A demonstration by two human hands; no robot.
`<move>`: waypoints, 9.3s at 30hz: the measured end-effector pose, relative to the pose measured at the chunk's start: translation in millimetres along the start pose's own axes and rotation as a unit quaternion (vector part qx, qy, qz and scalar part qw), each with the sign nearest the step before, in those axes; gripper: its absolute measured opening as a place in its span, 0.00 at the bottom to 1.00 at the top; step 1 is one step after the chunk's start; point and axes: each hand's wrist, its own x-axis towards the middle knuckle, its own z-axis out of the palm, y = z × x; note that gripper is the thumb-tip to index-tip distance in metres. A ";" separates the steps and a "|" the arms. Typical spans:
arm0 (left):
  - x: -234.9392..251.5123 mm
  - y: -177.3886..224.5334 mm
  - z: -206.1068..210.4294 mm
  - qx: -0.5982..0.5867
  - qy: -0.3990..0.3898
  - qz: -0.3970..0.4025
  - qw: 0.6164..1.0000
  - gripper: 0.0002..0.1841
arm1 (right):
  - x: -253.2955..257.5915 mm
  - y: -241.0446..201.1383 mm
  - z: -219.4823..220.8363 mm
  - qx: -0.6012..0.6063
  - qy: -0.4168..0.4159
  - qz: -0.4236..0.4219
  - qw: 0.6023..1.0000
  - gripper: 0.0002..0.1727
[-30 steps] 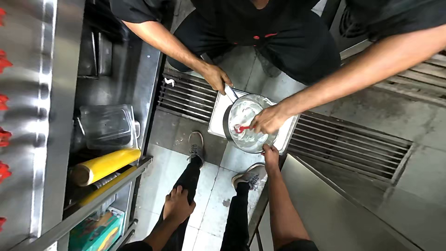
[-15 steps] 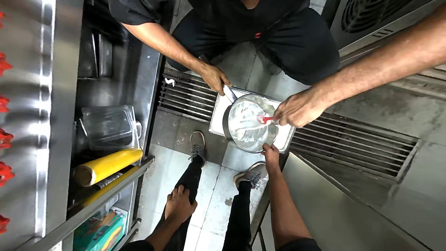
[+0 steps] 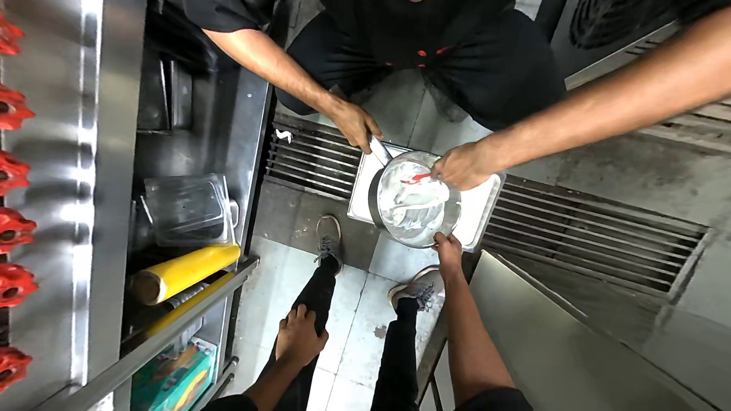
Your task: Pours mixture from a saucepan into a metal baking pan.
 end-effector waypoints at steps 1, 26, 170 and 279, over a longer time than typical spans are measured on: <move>0.3 0.1 0.6 0.002 0.001 0.000 1.000 0.36 | 1.4 -2.1 -2.6 0.001 -0.001 -0.001 1.000 0.09; 1.2 3.4 -3.1 0.009 0.002 -0.002 1.000 0.35 | -7.4 9.0 -1.5 0.044 -0.008 -0.010 0.999 0.11; 1.2 4.6 -2.9 0.017 -0.005 -0.001 1.000 0.37 | -12.3 14.5 -7.3 0.015 -0.011 -0.034 0.999 0.11; 0.8 5.0 -3.8 0.018 -0.009 -0.002 1.000 0.36 | -0.6 9.6 -6.4 0.017 0.004 -0.071 0.997 0.07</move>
